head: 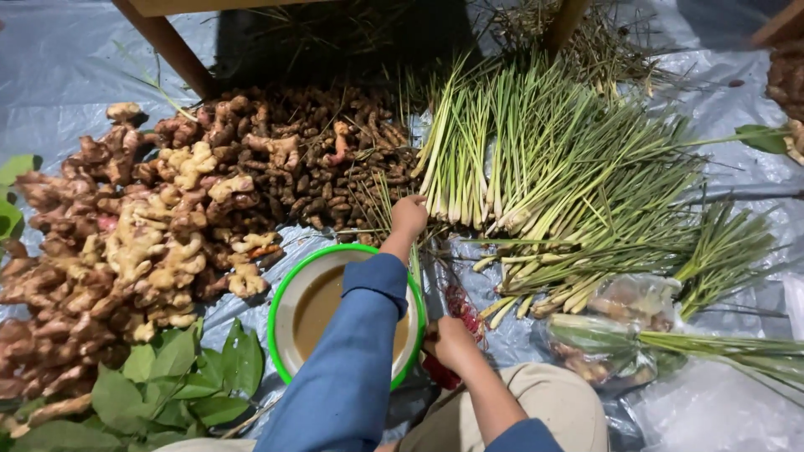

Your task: A person sitting on a tarp processes harvested herbs by wrapping a red cloth around the ends of long green stalks, surrounded by piles of ginger and lemongrass.

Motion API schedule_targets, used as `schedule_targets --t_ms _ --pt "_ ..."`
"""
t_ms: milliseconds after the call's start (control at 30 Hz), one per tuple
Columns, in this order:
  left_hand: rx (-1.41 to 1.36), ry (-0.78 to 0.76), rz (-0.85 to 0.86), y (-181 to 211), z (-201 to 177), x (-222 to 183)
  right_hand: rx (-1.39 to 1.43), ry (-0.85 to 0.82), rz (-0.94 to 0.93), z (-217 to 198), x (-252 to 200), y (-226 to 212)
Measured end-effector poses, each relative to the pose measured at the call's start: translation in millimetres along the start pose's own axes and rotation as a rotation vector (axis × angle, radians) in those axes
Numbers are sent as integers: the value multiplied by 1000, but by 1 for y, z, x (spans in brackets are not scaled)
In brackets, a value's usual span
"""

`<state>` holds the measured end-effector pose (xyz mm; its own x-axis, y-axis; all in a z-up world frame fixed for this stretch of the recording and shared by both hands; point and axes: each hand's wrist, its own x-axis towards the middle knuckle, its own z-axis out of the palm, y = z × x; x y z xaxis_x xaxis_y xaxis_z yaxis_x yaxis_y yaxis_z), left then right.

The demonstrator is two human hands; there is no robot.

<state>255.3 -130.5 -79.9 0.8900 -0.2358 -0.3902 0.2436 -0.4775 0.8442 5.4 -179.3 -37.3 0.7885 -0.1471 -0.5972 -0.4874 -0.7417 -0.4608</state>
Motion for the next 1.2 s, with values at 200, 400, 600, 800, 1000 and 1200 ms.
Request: schedule_targets --t_ms 200,400,600,800,1000,1200 --pt "165 -59 -72 -6 13 58 49 19 -161 11 14 21" --pt "202 -77 -150 6 20 62 103 -23 -134 3 9 10" --pt "290 -79 -45 11 22 65 126 23 -226 7 12 13" --pt "584 0 57 -22 36 95 114 -22 -185 -1 5 6" --pt "329 102 176 -40 35 106 60 -68 -149 0 6 5" --pt "-94 143 94 -18 25 69 97 -36 -116 3 3 8"
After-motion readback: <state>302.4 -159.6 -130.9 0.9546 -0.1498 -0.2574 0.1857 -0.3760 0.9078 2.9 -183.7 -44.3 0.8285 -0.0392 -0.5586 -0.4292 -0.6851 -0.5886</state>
